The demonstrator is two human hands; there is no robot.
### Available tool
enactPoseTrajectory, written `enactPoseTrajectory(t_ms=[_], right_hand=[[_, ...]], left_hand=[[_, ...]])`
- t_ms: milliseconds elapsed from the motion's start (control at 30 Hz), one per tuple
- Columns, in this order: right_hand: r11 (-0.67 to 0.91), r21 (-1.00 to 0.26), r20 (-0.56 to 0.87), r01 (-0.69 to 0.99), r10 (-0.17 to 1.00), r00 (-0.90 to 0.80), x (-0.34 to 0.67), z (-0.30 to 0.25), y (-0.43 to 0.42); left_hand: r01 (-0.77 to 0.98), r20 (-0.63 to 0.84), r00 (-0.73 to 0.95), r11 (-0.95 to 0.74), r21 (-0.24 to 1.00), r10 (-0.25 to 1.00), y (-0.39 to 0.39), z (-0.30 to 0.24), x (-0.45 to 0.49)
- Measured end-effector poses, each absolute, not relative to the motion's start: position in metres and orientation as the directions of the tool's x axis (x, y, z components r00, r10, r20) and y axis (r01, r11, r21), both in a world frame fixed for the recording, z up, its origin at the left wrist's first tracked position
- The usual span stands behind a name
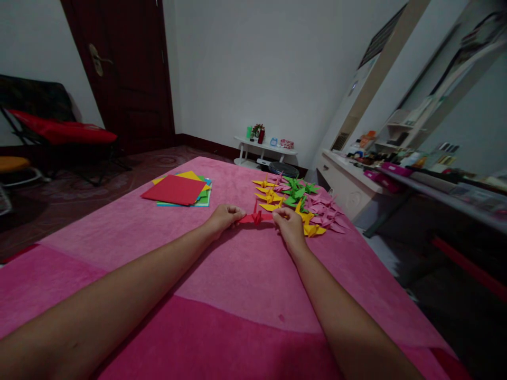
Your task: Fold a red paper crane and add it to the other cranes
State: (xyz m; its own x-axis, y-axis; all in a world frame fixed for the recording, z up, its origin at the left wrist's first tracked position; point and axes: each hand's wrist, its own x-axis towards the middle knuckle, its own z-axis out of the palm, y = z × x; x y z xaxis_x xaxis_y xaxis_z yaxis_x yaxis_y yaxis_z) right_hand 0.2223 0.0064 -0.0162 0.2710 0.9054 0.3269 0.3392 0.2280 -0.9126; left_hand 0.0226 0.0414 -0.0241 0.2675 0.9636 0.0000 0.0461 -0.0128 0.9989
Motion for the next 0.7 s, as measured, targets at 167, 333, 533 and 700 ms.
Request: enactPoseTrajectory(t_ms=[167, 333, 533, 700], right_hand=[[0.477, -0.590, 0.708, 0.651, 0.694, 0.133, 0.218, -0.004, -0.005], [0.565, -0.341, 0.727, 0.751, 0.665, -0.169, 0.202, 0.004, -0.021], [0.522, -0.371, 0.693, 0.768, 0.706, -0.145, 0.204, -0.008, -0.012], [0.433, -0.644, 0.622, 0.631, 0.777, 0.101, 0.206, -0.011, -0.004]], left_hand=[[0.079, 0.052, 0.259, -0.075, 0.994, 0.964, 0.042, -0.028, 0.027], [0.072, 0.089, 0.282, -0.114, 0.991, 0.955, 0.040, -0.030, 0.028], [0.083, 0.111, 0.276, -0.138, 0.987, 0.955, 0.036, -0.025, 0.028], [0.014, 0.203, 0.314, -0.218, 0.976, 0.928, 0.027, -0.017, 0.031]])
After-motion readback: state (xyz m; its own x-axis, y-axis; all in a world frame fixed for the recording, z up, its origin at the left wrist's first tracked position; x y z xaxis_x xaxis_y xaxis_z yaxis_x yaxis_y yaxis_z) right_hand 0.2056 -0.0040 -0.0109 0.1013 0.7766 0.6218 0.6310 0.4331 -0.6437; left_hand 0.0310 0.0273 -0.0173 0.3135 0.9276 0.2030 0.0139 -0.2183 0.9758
